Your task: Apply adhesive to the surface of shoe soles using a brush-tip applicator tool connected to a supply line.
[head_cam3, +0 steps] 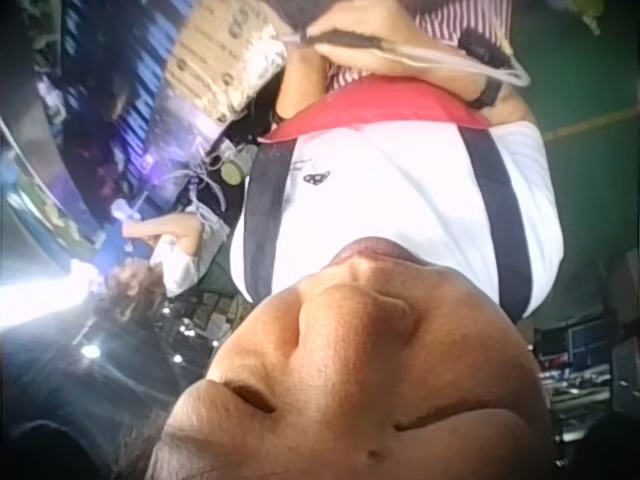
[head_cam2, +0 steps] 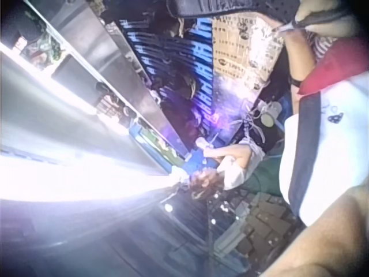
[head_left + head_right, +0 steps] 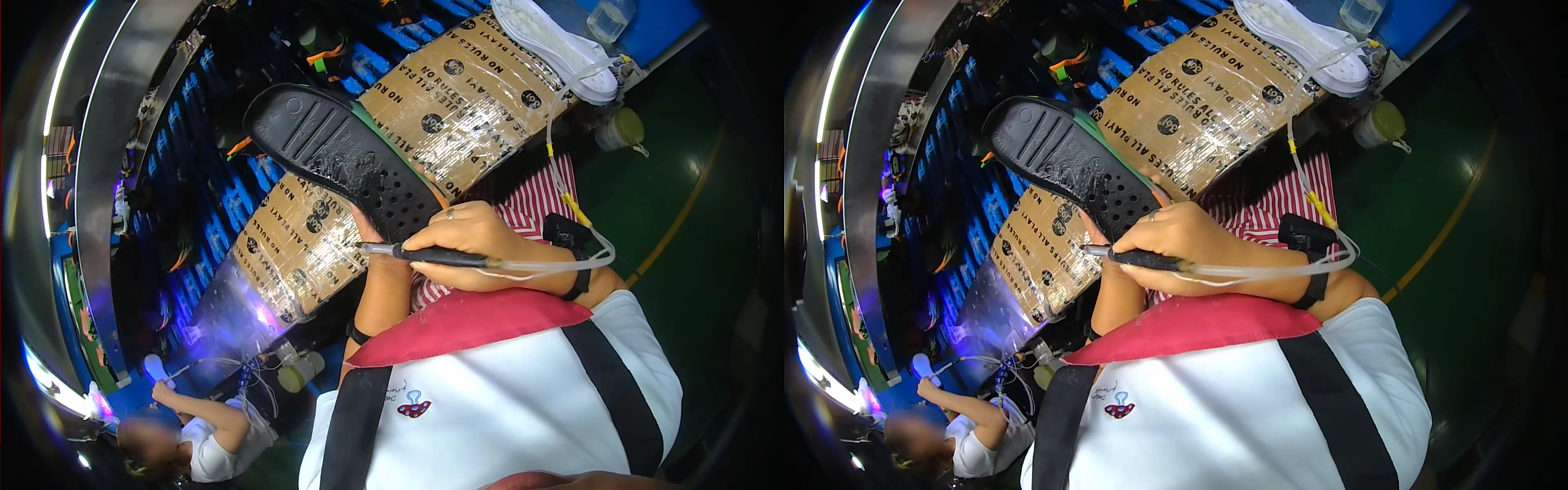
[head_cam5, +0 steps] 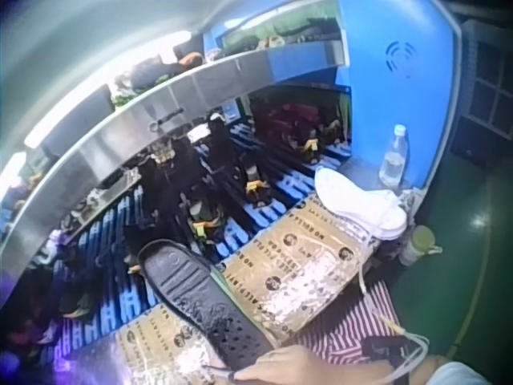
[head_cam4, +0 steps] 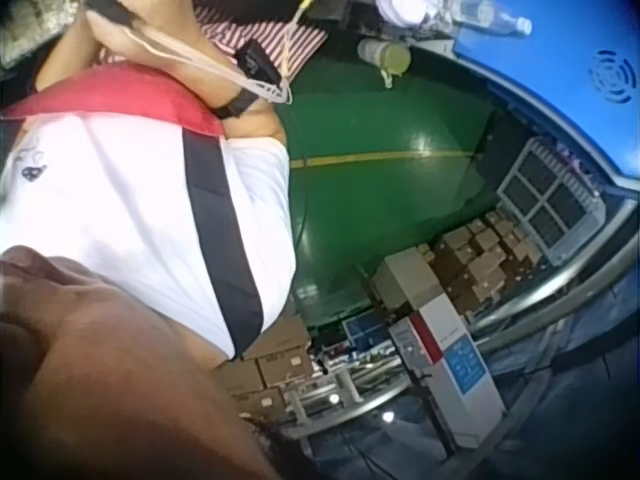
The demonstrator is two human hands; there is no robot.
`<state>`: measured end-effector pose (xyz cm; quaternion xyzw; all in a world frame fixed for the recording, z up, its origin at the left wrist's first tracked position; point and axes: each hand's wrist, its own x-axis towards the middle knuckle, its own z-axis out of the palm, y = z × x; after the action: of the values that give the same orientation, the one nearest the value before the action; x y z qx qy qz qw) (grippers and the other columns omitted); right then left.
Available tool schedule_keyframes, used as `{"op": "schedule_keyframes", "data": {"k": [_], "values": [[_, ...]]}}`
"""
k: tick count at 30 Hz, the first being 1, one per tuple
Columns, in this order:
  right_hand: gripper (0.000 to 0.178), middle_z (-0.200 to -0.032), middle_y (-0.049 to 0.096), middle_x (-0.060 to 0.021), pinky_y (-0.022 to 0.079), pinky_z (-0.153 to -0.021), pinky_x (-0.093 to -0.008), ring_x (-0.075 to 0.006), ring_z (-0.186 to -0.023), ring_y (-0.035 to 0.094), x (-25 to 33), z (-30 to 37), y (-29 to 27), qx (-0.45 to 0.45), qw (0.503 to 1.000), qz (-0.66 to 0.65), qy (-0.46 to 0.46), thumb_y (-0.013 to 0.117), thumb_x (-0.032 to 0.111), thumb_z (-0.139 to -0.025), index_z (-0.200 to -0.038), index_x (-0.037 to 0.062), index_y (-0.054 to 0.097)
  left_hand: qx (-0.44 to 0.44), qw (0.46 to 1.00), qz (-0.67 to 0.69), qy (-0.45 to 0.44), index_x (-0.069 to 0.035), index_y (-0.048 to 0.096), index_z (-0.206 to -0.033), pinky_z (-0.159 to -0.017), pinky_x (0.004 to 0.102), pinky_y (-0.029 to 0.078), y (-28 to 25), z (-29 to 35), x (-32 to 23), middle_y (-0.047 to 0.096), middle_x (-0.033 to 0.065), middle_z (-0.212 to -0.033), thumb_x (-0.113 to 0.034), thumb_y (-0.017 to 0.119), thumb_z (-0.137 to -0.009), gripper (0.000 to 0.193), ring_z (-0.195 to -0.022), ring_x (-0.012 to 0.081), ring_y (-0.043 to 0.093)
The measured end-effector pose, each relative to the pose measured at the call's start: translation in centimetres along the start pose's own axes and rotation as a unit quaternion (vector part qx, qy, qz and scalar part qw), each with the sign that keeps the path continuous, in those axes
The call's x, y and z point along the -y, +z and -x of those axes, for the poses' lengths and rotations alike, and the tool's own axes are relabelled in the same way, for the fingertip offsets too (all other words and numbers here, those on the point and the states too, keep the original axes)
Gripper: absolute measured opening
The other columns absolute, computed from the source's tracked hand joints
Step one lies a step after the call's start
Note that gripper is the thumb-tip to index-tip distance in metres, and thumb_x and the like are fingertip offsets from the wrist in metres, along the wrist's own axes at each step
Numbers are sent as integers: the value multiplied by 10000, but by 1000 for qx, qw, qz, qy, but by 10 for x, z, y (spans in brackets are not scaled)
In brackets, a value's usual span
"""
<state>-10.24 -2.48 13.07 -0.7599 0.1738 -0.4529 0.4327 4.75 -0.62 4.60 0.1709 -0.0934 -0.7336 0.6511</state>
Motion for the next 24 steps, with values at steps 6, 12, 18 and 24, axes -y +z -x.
{"op": "schedule_keyframes", "data": {"k": [6,12,18,24], "values": [[236,-692,611,-134,441,-518,-317,-245,-583,600,-3,2,-4,-73,993,55,77,693,72,-686,-898,-8,629,-75,994,-58,60,-54,384,-1282,-906,453,418,-21,-1,-7,459,218,-1206,-634,480,-761,786,-1051,340,497],[234,-754,640,-101,462,-574,-273,-160,-635,610,5,5,-5,113,939,-222,236,716,76,-707,-922,10,651,36,997,5,61,-68,371,-1303,-971,469,365,-20,-2,-16,431,211,-1265,-612,493,-780,764,-1148,371,436],[247,-783,641,-112,456,-608,-260,-162,-682,604,-2,9,-10,52,971,-100,210,693,92,-726,-957,19,646,42,994,-51,91,-43,420,-1258,-882,416,450,-4,-10,-22,489,233,-1194,-648,465,-772,777,-1042,329,522],[243,-736,620,-107,440,-564,-256,-169,-634,589,5,4,-17,81,955,-185,219,691,80,-728,-958,19,645,67,997,-5,47,-42,371,-1296,-899,486,426,-5,-3,-40,473,260,-1193,-679,475,-745,849,-1053,402,502]]}}
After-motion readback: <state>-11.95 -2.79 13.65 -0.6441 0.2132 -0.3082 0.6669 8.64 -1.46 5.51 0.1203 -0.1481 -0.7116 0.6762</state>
